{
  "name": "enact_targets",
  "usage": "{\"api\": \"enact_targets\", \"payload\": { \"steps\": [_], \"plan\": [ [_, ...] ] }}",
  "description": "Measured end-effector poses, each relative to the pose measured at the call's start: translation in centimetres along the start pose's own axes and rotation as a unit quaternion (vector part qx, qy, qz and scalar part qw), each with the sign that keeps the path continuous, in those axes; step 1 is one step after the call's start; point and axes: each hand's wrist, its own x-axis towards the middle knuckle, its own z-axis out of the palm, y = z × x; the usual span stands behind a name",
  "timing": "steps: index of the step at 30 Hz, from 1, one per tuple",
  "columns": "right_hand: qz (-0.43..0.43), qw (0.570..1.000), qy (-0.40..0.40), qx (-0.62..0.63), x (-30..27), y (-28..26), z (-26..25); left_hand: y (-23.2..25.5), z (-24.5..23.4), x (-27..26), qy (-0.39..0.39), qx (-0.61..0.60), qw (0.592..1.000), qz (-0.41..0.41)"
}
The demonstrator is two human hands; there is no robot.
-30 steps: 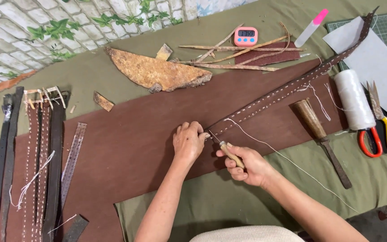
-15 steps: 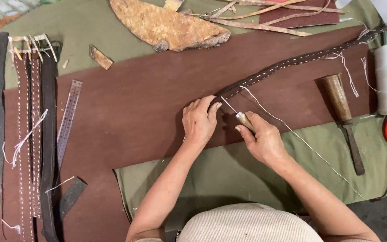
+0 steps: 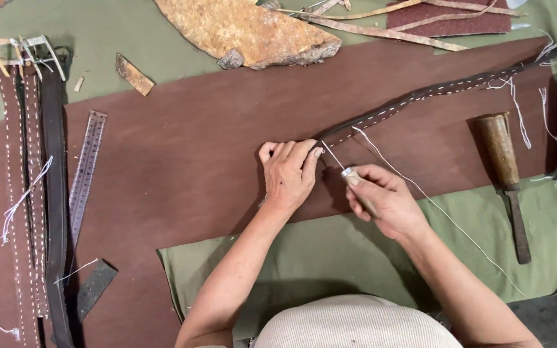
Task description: Hand-stitching a leather belt using an awl, thread, and a wooden mallet on a workshop table.
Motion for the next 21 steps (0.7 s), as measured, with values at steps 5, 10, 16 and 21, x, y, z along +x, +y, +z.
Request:
{"api": "enact_targets", "payload": {
  "steps": [5, 10, 16, 21],
  "plan": [
    [-0.37, 0.668, 0.141, -0.63, 0.5, 0.5, -1.3, -0.5, 0.2, 0.8, -0.026, -0.01, 0.999, 0.019],
    [-0.357, 0.698, 0.137, -0.606, 0.5, 0.4, -0.8, 0.5, -0.9, 1.8, -0.034, -0.027, 0.999, 0.032],
    [0.029, 0.999, 0.012, 0.007, 0.6, -2.3, 0.5, 0.9, -1.2, 2.0, -0.047, -0.026, 0.998, 0.025],
    [-0.011, 0.997, 0.02, -0.074, 0.4, -2.3, -0.1, 1.4, -1.5, 2.6, -0.043, -0.023, 0.998, 0.038]
  ]
}}
